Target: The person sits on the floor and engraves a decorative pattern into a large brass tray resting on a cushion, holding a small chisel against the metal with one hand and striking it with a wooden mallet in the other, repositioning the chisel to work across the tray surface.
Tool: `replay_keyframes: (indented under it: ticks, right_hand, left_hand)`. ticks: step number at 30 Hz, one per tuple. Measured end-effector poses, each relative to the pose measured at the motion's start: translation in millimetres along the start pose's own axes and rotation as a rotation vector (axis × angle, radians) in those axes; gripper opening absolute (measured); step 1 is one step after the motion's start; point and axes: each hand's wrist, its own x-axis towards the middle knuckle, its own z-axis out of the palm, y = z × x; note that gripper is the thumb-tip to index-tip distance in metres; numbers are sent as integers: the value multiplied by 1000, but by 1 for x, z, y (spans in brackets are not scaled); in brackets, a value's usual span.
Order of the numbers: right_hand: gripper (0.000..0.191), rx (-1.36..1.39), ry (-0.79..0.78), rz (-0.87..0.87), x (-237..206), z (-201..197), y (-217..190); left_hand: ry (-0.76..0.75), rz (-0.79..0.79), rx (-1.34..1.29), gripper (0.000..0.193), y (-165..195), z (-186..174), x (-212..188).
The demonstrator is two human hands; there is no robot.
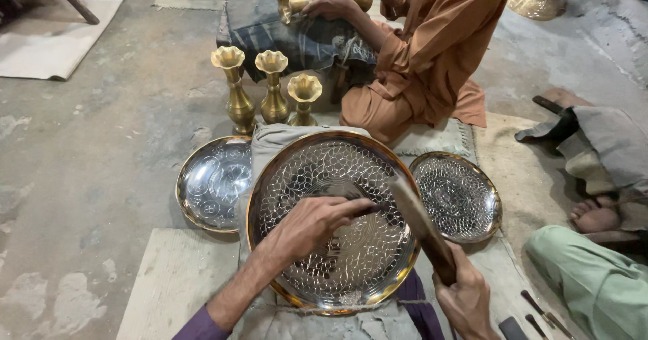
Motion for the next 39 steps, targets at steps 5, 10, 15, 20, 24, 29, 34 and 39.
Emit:
replay_keyframes:
  ticks: [5,10,15,20,24,29,34,39]
  right_hand:
    - [41,397,-124,-77,14,-14,4]
    - [72,292,20,-287,13,-31,-9]
    - [65,190,70,-358,18,-38,-26]
    - [49,229,31,-227,17,-38,-36]
    - [39,182,-72,-146,18,-41,-40]
    - [46,123,5,-154,20,-34,-38]
    - [41,84,-30,-190,10,-23,-31]
    - [44,348,25,-120,3,-21,-27]
  left_hand:
    - [149,-131,-397,56,-8,-9,-12]
    - [94,-132,-358,58,-4,-13,-10]
    - [35,-74,-224,56,4,-19,-7]
    - [-1,-64,-169,55,7,-24,-2]
    - [9,-28,-152,53,5,-21,-5]
    - [-20,-41,-111,52,2,-12,-2]
    - [-45,9,33,55,1,-7,3]
    - [-43,-33,-39,54,2,-10,-1]
